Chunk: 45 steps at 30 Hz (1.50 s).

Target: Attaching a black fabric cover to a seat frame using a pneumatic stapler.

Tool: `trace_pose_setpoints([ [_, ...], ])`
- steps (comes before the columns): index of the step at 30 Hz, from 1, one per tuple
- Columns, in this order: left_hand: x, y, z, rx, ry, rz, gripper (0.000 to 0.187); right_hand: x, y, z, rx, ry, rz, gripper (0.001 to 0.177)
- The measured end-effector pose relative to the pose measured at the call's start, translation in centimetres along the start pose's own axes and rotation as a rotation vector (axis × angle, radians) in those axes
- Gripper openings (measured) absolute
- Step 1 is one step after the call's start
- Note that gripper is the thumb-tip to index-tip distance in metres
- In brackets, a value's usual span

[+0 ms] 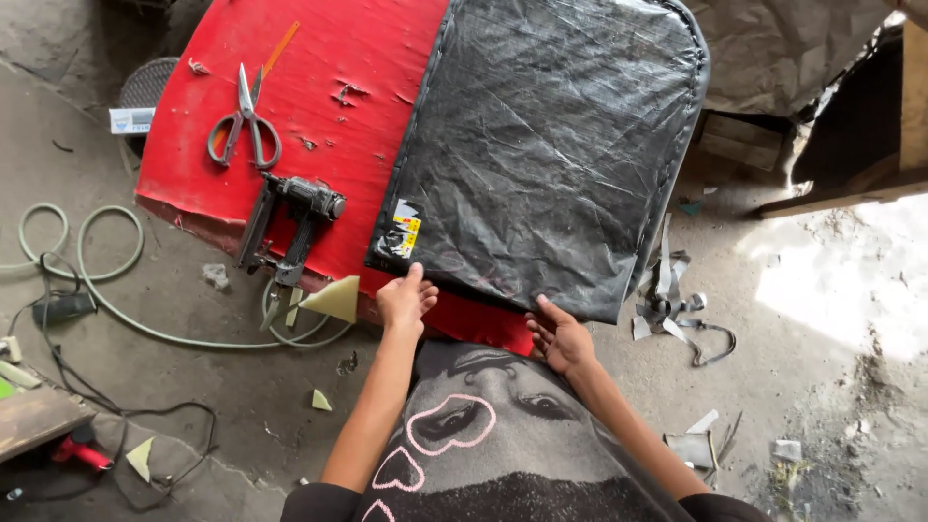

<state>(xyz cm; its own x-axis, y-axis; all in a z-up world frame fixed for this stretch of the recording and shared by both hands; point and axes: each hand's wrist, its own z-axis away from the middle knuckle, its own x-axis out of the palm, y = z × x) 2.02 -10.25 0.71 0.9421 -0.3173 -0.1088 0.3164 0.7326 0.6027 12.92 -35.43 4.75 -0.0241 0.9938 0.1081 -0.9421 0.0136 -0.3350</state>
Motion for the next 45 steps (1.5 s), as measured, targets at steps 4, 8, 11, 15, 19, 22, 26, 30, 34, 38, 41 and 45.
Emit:
trace_pose_setpoints([
  [4, 1.9, -0.7, 0.8, -0.045, -0.035, 0.099, 0.048, -1.2, 0.4, -2.3, 0.005, -0.035, -0.025, 0.036],
  [8, 2.6, -2.2, -2.8, -0.03, -0.028, 0.218, 0.051, -2.5, 1.6, -5.7, 0.013, -0.071, -0.086, 0.029],
  [11, 2.3, -3.0, -4.1, -0.036, -0.046, 0.286, 0.049, -3.0, 2.0, -5.4, 0.018, -0.08, -0.124, 0.028],
  [15, 1.8, -3.3, -4.4, -0.007, -0.059, 0.144, 0.071, -3.9, 1.9, -2.9, -0.031, -0.002, 0.027, 0.034],
  [19, 2.1, -2.4, -3.6, 0.072, 0.002, -0.099, 0.035, -3.2, -0.2, 3.2, -0.337, 0.115, 0.676, 0.036],
  [22, 2.0, -3.4, -4.6, 0.08, 0.017, -0.171, 0.023, -0.2, -1.1, 5.3, -0.856, 0.247, 1.089, 0.02],
  [26, 2.2, -2.5, -2.5, 0.084, 0.071, -0.204, 0.022, 5.5, -2.9, 2.0, -1.73, -0.044, 1.252, 0.051],
  [30, 1.0, -2.5, -3.3, 0.207, 0.201, -0.473, 0.03, 7.2, -3.2, -3.3, -1.519, -0.26, 1.823, 0.048],
  [34, 0.1, -2.4, -1.0, 0.201, 0.224, -0.496, 0.044, 5.9, -1.3, -4.3, -1.63, -0.286, 1.911, 0.048],
  [38, 0.6, -2.3, -0.5, 0.232, 0.259, -0.423, 0.043, 4.9, -0.5, -5.5, -1.609, -0.361, 1.922, 0.052],
  [41, 0.1, -1.1, -0.7, 0.279, 0.35, -0.446, 0.045, 4.3, -0.1, -5.7, -1.637, -0.373, 1.934, 0.053],
  [45, -1.0, 1.9, -1.4, 0.409, 0.403, -0.424, 0.038, 4.5, -0.3, -5.9, -1.66, -0.374, 1.943, 0.051],
])
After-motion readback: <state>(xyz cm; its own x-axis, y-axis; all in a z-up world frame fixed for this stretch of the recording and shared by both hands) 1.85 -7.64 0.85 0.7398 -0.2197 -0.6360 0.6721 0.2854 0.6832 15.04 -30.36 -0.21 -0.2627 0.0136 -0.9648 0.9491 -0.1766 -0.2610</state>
